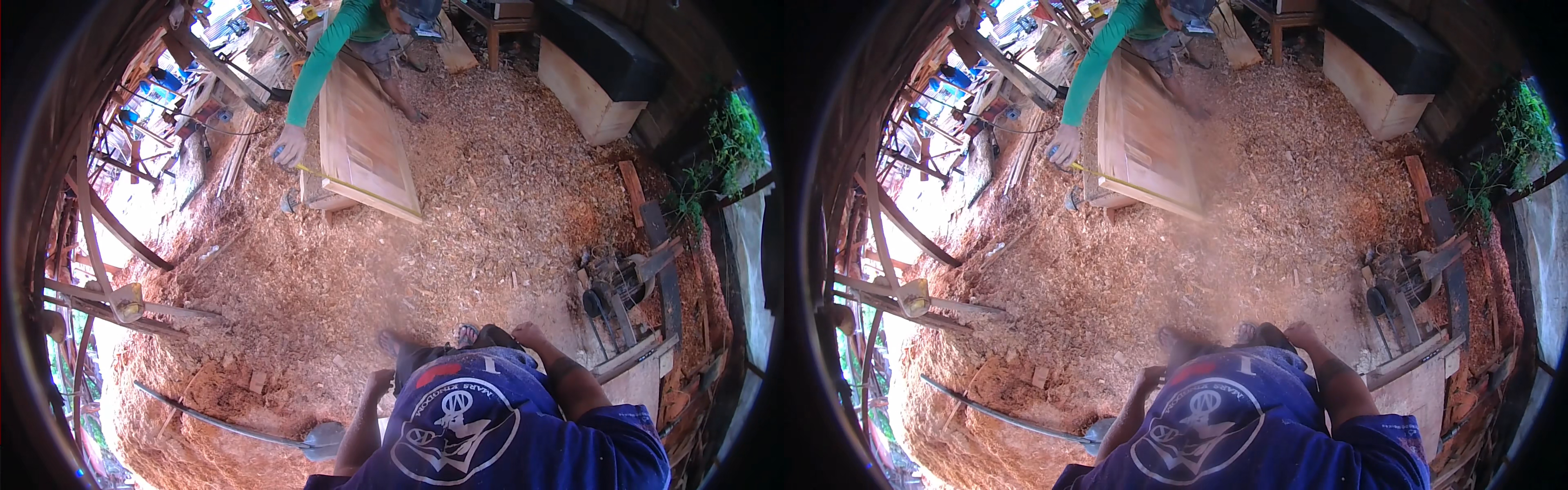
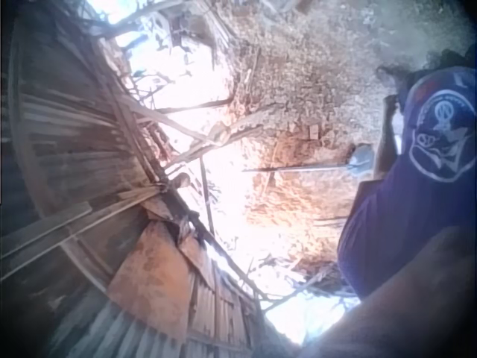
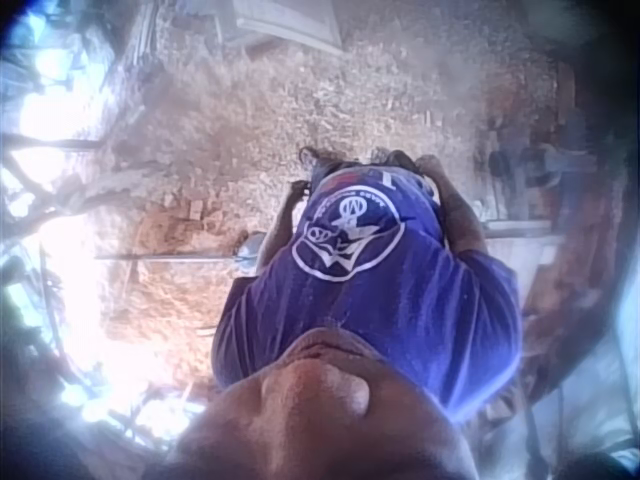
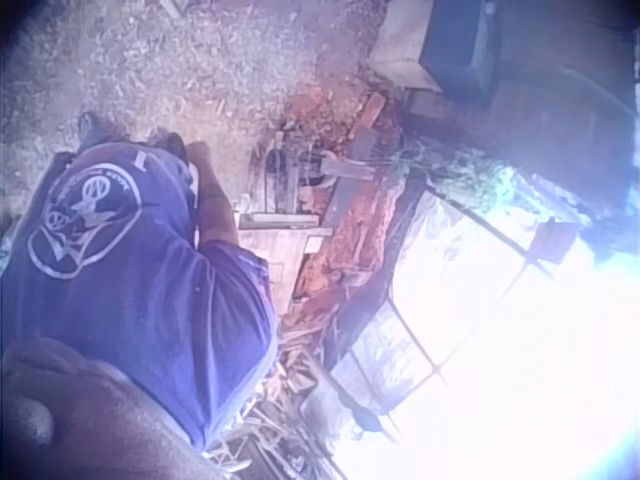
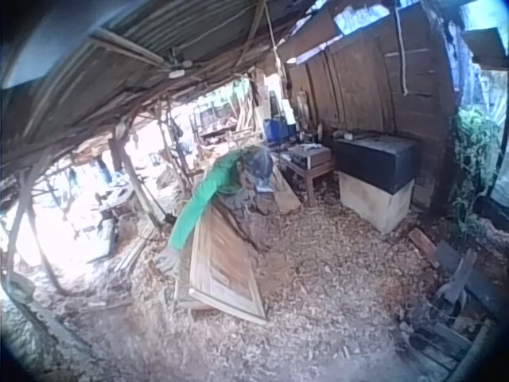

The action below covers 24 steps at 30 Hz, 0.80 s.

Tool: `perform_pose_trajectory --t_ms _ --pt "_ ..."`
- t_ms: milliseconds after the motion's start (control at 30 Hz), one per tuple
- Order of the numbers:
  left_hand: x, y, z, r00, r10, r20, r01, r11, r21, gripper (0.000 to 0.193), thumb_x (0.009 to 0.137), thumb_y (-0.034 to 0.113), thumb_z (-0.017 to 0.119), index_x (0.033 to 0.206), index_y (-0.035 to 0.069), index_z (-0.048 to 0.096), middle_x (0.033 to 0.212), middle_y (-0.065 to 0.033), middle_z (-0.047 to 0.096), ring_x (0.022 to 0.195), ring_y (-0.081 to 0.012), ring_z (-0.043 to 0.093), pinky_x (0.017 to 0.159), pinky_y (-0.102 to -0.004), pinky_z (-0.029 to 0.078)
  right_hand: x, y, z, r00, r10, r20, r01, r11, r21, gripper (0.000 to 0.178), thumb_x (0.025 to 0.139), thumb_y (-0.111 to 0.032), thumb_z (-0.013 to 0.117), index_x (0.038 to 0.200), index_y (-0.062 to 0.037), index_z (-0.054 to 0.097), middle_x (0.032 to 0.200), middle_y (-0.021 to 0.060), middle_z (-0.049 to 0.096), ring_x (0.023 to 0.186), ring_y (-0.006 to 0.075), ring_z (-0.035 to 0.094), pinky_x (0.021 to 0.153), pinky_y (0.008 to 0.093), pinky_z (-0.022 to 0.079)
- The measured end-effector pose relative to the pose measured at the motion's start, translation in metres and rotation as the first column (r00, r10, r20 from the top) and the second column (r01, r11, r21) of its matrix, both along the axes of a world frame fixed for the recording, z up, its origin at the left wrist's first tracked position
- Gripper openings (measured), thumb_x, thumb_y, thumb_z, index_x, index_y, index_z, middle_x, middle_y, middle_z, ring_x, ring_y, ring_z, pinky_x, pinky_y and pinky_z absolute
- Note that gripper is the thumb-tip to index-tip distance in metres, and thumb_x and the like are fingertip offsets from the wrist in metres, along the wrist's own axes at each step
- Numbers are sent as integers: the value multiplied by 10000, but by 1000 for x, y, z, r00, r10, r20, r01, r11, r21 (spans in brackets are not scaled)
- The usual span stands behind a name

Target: The person receives an electric planer from another worker, unplugs the power cord from an extension cord socket, and walks away while carrying the planer.

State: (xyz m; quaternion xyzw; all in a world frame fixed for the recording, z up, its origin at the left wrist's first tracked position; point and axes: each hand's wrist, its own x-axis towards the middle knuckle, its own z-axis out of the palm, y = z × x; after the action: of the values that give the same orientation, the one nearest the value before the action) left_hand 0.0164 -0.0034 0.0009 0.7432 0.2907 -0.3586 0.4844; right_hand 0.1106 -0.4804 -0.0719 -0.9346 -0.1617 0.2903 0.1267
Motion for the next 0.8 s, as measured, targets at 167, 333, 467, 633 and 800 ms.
perform_pose_trajectory --t_ms 167,333,467,633,800 --pt "1 -1 1 992 114 -57 -115 993 -20 200 841 160 466 900 30 605 797 -74 593 622 -136 582 491 -276 442 -1 -4 0 999 25 48 -27 998 57 153 731 -229 538 787 -172 669 890 24 651 792 222 632 689 358 525" --pt "-3 2 -4 1000 -24 15 24 999 -40 195 817 85 464 936 59 616 824 -74 602 636 -137 585 507 -264 459 -4 -2 -7 989 126 80 -120 990 -73 179 725 -268 563 861 -220 668 919 15 643 832 233 625 686 364 526" --pt "-9 5 -10 989 -92 118 98 994 -46 260 790 16 455 969 95 626 846 -71 608 655 -139 595 522 -249 477 -7 -7 -35 999 -39 8 39 999 -21 173 723 -270 571 858 -231 672 922 13 644 837 231 623 676 364 525" --pt "-6 2 -4 995 -67 71 69 997 -34 275 788 16 465 985 112 631 853 -70 612 667 -139 602 527 -255 483 -9 -8 -46 975 -201 -97 203 979 14 169 727 -262 565 841 -221 683 911 11 649 811 221 627 685 344 520" --pt "-4 1 -4 997 -66 40 67 997 -35 278 786 19 473 991 116 633 858 -72 616 672 -138 606 527 -256 488 -10 -10 -43 983 -176 -45 177 984 24 173 735 -260 560 841 -213 687 909 13 652 798 218 629 716 331 516"
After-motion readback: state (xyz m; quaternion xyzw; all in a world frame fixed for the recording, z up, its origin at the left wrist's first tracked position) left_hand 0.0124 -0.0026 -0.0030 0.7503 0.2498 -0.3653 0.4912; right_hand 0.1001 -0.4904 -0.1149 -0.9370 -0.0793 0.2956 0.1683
